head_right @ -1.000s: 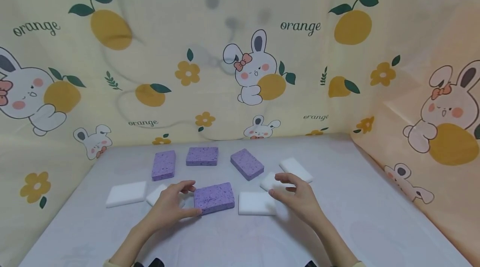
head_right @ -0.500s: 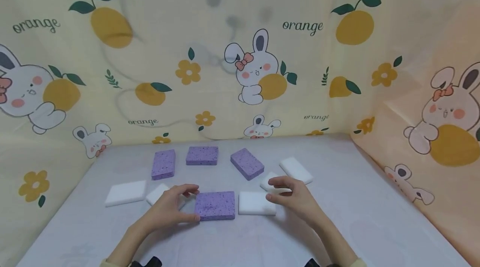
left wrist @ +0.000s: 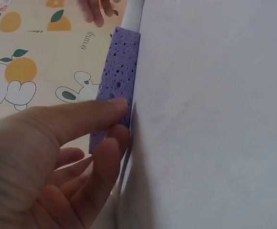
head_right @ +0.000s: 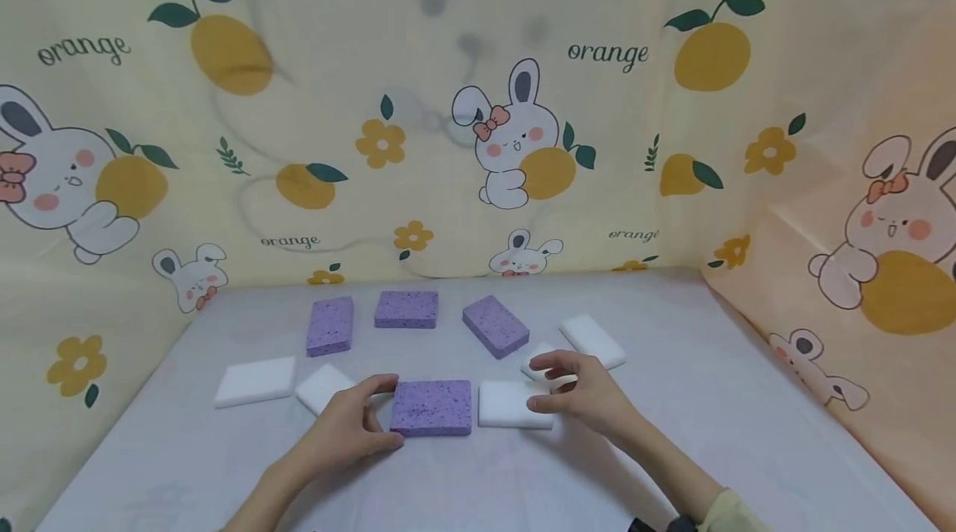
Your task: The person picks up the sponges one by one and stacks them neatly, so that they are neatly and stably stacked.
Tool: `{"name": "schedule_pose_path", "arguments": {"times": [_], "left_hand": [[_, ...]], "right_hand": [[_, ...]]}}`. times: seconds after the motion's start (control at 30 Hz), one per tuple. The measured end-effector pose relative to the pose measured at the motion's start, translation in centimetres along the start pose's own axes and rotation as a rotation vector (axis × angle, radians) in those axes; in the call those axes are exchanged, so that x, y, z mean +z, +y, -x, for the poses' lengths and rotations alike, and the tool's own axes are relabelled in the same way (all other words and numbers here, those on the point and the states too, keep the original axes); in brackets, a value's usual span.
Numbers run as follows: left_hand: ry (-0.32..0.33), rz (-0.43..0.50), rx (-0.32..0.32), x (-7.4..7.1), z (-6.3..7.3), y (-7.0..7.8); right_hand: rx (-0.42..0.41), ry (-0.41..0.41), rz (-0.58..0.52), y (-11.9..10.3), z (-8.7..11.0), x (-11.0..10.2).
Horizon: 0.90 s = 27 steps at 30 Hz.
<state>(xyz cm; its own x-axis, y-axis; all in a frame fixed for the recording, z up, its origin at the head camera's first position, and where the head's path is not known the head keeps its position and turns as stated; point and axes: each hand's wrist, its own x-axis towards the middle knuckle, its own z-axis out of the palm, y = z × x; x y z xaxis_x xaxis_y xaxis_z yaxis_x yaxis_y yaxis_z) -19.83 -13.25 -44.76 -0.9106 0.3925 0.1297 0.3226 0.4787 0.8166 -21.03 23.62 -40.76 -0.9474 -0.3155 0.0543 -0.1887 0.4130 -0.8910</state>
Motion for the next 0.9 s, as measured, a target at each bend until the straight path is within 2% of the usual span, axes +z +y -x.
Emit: {"name": "schedule_pose_path", "arguments": {"times": [0.2, 0.47, 0.67, 0.77, 0.9], "left_hand": [[-0.003, 0.075, -0.031, 0.1, 0.4, -0.2], [-0.002, 0.099, -0.032, -0.1, 0.9, -0.3], [-0.015, 0.124, -0.064, 0.0, 1.1, -0.4], [-0.034, 0.135, -0.078, 0.2, 1.2, -0.5], [-0.039, 0.140, -0.061, 0.4, 1.1, -0.7]], "right_hand": [[0.043, 0.021, 0.037, 0.1, 0.5, -0.8], [0.117, 0.071, -0.069, 1.1, 1.3, -0.6], [0.160, 0.095, -0.090, 1.5, 1.4, -0.3], [0.161, 0.078, -0.098, 1.4, 1.5, -0.3], [0.170, 0.039, -0.132, 1.3, 1.4, -0.2]]}}
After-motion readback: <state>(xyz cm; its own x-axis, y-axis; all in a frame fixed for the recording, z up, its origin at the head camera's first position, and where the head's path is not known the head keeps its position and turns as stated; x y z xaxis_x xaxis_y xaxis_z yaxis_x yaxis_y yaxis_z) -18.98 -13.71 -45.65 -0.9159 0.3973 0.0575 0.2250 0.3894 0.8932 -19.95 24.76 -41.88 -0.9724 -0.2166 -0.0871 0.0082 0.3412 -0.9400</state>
